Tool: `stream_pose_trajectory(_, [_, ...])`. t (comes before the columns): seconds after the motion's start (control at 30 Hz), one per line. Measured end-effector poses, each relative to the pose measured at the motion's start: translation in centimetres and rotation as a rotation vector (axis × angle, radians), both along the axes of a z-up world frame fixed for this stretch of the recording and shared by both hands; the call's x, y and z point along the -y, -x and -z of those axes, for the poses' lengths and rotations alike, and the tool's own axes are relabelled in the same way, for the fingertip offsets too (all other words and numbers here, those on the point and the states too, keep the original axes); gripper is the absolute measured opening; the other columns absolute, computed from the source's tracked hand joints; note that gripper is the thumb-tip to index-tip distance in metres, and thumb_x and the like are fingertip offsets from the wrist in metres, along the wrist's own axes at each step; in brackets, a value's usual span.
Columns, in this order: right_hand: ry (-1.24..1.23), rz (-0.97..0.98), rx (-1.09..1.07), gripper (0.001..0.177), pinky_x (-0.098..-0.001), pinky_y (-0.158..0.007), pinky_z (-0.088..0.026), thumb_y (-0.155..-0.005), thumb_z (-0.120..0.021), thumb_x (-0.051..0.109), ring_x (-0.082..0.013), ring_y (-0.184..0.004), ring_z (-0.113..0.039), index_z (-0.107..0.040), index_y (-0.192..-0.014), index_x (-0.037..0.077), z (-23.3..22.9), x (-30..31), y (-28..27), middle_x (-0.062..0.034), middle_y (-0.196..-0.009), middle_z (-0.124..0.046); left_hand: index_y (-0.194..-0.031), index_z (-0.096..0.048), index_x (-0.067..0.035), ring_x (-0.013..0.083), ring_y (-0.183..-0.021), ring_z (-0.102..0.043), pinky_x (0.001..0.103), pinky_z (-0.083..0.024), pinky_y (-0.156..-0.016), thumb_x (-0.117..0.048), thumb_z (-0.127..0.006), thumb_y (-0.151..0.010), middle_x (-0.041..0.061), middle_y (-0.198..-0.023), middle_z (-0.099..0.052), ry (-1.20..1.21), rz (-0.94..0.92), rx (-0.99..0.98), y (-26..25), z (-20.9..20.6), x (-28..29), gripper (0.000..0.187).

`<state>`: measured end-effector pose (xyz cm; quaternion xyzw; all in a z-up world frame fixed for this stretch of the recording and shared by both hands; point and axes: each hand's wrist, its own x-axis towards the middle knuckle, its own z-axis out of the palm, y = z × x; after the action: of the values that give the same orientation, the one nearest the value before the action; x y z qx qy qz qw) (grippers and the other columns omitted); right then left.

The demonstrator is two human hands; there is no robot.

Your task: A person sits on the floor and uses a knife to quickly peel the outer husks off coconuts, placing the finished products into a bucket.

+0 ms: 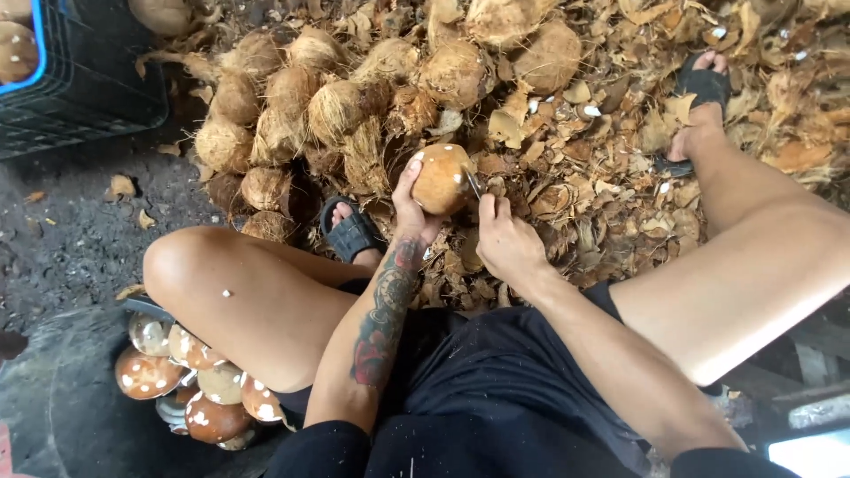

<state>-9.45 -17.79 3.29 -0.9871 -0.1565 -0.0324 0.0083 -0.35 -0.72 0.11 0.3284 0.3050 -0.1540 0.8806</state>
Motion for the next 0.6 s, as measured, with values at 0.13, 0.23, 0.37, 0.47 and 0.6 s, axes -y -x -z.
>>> stream_pose_trajectory(0.13, [0.011, -0.009, 0.030, 0.063, -0.0299, -0.050, -0.064, -0.070, -0.063, 0.012, -0.0234, -0.059, -0.076, -0.051, -0.129, -0.008, 2.1, -0.1, 0.5, -0.0197, -0.105, -0.065, -0.135, -0.063, -0.022, 0.0392, -0.116, -0.064, 0.059, -0.060, -0.092, -0.052, -0.084, -0.077, 0.019, -0.133, -0.063, -0.059, -0.011, 0.022, 1.1, -2.7, 1.2, 0.069])
stream_pose_trajectory(0.23, [0.102, 0.018, 0.191, 0.061, -0.0265, -0.049, -0.060, -0.069, -0.062, 0.019, -0.0166, -0.058, -0.073, -0.057, -0.127, 0.000, 2.2, -0.2, 0.6, -0.0087, -0.097, -0.065, -0.135, -0.063, -0.022, 0.0387, -0.124, -0.059, 0.058, -0.056, -0.100, -0.048, -0.085, -0.079, 0.020, -0.138, -0.059, -0.134, -0.022, 0.050, 1.7, -1.8, 1.4, 0.065])
stream_pose_trajectory(0.37, [0.001, 0.054, -0.035, 0.050, -0.0375, -0.051, -0.062, -0.077, -0.058, 0.015, -0.0249, -0.058, -0.074, -0.051, -0.124, -0.001, 1.1, -0.6, 0.2, -0.0108, -0.086, -0.066, -0.132, -0.062, -0.021, 0.0383, -0.132, -0.057, 0.056, -0.053, -0.106, -0.042, -0.087, -0.079, 0.019, -0.143, -0.058, -0.205, -0.022, 0.048, 2.1, -1.8, 1.7, 0.062])
stream_pose_trajectory(0.47, [-0.044, 0.071, -0.214, 0.041, -0.0429, -0.055, -0.064, -0.084, -0.054, 0.010, -0.0308, -0.061, -0.076, -0.047, -0.122, -0.004, 0.0, -0.8, -0.4, -0.0151, -0.087, -0.068, -0.133, -0.061, -0.022, 0.0396, -0.137, -0.053, 0.057, -0.050, -0.111, -0.043, -0.088, -0.080, 0.021, -0.149, -0.055, -0.210, -0.007, 0.036, 2.1, -1.2, 1.6, 0.063])
stream_pose_trajectory(0.6, [-0.213, 0.241, -0.449, 0.039, -0.0571, -0.067, -0.063, -0.098, -0.039, 0.002, -0.0435, -0.077, -0.078, -0.034, -0.136, -0.009, -2.0, 0.5, -5.5, -0.0230, -0.087, -0.072, -0.138, -0.059, -0.022, 0.0360, -0.124, -0.060, 0.052, -0.060, -0.095, -0.045, -0.085, -0.073, 0.017, -0.132, -0.061, -0.158, 0.090, 0.175, 3.4, -1.9, 1.0, 0.074])
